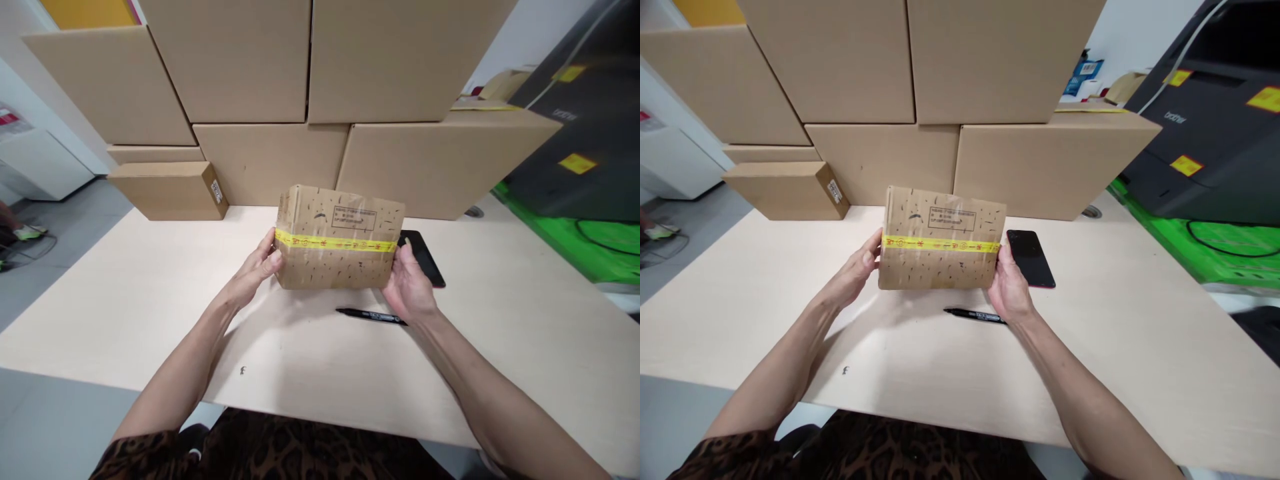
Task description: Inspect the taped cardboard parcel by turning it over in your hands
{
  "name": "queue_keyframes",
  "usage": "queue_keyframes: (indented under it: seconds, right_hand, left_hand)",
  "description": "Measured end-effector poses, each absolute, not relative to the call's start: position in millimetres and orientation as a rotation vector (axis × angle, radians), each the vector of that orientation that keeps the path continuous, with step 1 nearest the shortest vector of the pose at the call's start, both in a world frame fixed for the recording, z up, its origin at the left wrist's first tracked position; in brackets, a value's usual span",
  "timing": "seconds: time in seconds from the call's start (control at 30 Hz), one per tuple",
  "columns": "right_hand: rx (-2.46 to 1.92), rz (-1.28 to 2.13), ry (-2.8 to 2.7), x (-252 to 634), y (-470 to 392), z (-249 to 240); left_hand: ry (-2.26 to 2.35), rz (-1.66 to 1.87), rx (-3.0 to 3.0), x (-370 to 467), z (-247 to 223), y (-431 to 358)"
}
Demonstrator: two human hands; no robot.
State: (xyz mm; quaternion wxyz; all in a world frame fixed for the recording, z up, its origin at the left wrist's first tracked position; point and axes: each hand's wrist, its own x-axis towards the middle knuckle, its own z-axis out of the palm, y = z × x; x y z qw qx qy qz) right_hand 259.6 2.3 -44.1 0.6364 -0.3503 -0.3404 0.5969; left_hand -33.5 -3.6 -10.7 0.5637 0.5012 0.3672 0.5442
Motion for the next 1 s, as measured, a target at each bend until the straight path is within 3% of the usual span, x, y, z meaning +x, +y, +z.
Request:
queue_keyframes:
  seconds: [0.37, 0.67, 0.83, 1.0]
  right_hand:
    - [-0.883, 1.367, -1.018, 265, -1, -33]
    - [-1.15, 0.814, -1.058, 307, -1, -18]
    - [-1.321, 0.578, -1.729, 320, -47, -8]
    - [-1.236, 0.13, -2.417, 320, -74, -43]
  left_hand:
    - [0.952, 1.054, 1.1, -30, -18, 13]
    - [0.987, 1.184, 0.911, -23, -19, 12]
    - [0.982, 1.176, 0.886, -24, -20, 15]
    - [0.994, 1.185, 0.872, -22, -18, 15]
